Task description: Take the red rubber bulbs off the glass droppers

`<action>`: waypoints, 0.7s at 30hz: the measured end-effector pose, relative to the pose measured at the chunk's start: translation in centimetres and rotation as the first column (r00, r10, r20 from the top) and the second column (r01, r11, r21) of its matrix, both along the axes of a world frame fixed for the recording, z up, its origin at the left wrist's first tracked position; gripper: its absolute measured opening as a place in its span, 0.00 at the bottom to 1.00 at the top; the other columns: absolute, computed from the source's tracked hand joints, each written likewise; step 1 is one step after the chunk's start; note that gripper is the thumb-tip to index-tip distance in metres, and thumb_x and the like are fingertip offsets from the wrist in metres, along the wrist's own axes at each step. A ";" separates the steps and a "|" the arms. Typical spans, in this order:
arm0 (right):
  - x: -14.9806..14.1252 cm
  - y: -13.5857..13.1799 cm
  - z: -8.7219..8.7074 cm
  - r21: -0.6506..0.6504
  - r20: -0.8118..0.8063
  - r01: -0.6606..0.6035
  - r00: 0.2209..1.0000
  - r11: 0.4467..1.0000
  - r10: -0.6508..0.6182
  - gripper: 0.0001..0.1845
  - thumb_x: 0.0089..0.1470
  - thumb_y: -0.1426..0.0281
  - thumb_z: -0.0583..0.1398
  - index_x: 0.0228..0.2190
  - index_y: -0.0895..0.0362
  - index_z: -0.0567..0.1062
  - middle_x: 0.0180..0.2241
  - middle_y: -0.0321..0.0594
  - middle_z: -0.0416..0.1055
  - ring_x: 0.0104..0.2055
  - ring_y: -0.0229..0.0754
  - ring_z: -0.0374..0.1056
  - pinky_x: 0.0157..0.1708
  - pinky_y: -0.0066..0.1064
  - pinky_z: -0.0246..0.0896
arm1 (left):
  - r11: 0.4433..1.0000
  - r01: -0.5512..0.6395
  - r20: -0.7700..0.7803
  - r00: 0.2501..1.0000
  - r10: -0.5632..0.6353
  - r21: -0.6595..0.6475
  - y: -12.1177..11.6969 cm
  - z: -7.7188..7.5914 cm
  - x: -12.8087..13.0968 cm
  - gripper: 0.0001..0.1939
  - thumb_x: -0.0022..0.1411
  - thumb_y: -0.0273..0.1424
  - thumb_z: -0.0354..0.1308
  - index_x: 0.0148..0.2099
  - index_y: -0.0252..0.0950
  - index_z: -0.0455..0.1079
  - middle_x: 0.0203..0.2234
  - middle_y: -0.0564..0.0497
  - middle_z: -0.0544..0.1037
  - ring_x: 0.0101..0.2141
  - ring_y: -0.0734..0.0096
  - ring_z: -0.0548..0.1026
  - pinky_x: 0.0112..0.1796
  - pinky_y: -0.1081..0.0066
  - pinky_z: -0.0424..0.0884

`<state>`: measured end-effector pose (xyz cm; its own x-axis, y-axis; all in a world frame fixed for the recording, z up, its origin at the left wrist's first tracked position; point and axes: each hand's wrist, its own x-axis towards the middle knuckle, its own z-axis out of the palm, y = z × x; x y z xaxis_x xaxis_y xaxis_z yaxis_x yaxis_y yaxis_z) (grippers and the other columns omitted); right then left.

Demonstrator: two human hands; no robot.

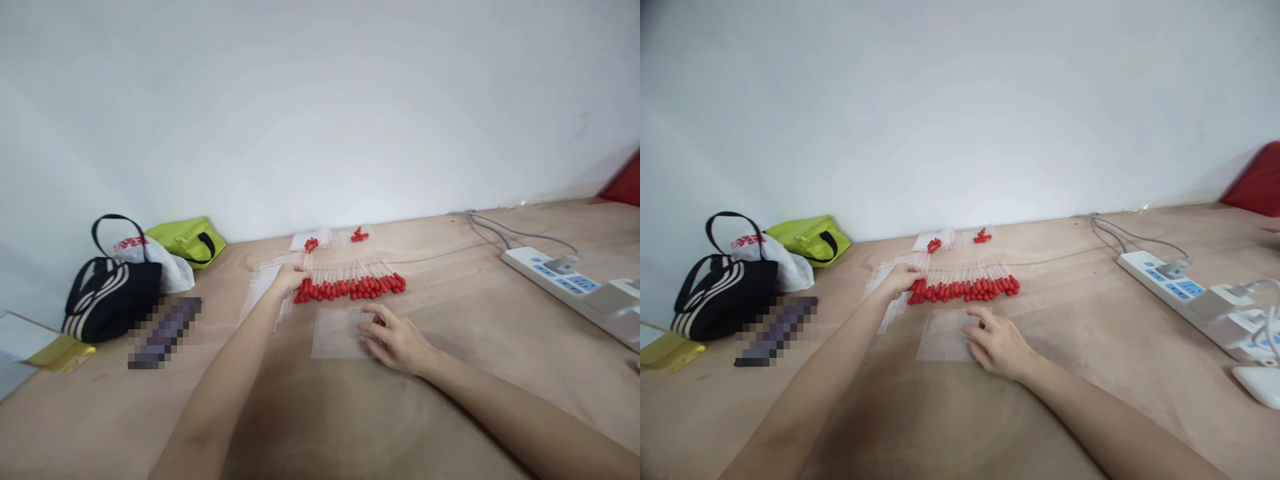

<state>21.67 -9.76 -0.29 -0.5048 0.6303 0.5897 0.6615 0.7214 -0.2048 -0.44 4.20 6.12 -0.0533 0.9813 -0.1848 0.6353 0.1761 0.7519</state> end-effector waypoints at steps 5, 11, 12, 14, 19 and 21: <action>-0.1 -0.1 0.0 -0.032 0.040 -0.028 0.999 0.999 0.030 0.11 0.52 0.70 0.50 0.36 0.58 0.70 0.45 0.49 0.62 0.30 0.35 0.63 0.29 0.30 0.62 | 0.999 -0.020 -0.216 0.976 0.031 0.051 1.8 -1.9 0.7 0.03 0.42 0.25 0.60 0.22 0.32 0.69 0.12 0.55 0.68 0.20 0.74 0.69 0.23 0.76 0.62; -0.1 -0.2 0.1 -0.046 0.078 -0.034 0.996 0.998 0.038 0.12 0.53 0.69 0.50 0.36 0.57 0.70 0.45 0.48 0.61 0.31 0.36 0.64 0.30 0.30 0.62 | 0.997 0.012 -0.405 0.914 0.022 0.081 1.8 -1.6 0.8 0.06 0.42 0.32 0.61 0.25 0.35 0.71 0.21 0.51 0.75 0.29 0.67 0.73 0.29 0.74 0.64; -0.1 -0.2 0.1 -0.049 0.083 -0.035 0.996 0.998 0.039 0.12 0.53 0.69 0.50 0.36 0.57 0.70 0.45 0.48 0.61 0.31 0.36 0.64 0.30 0.30 0.62 | 0.996 0.017 -0.430 0.903 0.020 0.084 1.7 -1.3 0.8 0.07 0.43 0.34 0.61 0.25 0.35 0.71 0.22 0.50 0.75 0.30 0.67 0.73 0.30 0.74 0.64; -0.1 -0.2 0.0 -0.050 0.092 -0.037 0.995 0.998 0.041 0.12 0.54 0.69 0.50 0.37 0.57 0.70 0.45 0.48 0.61 0.31 0.36 0.64 0.30 0.30 0.62 | 0.996 0.025 -0.475 0.880 0.018 0.084 1.5 -0.9 0.5 0.09 0.45 0.36 0.59 0.27 0.36 0.72 0.24 0.49 0.76 0.31 0.66 0.73 0.30 0.74 0.64; -0.1 -0.1 -0.1 -0.041 0.102 -0.049 0.993 0.998 0.052 0.12 0.54 0.69 0.50 0.36 0.57 0.70 0.45 0.48 0.61 0.31 0.36 0.64 0.30 0.30 0.61 | 0.997 0.049 -0.557 0.830 -0.005 0.063 0.7 -0.1 -0.5 0.08 0.46 0.36 0.58 0.27 0.37 0.72 0.25 0.48 0.77 0.31 0.64 0.73 0.29 0.73 0.62; -0.1 -0.1 -0.1 -0.038 0.103 -0.049 0.993 0.998 0.052 0.12 0.54 0.69 0.50 0.36 0.57 0.70 0.45 0.47 0.62 0.30 0.35 0.64 0.30 0.30 0.61 | 0.995 0.066 -0.579 0.816 -0.009 0.078 0.2 -0.2 -1.1 0.08 0.48 0.35 0.55 0.27 0.37 0.72 0.27 0.47 0.77 0.32 0.64 0.73 0.29 0.73 0.62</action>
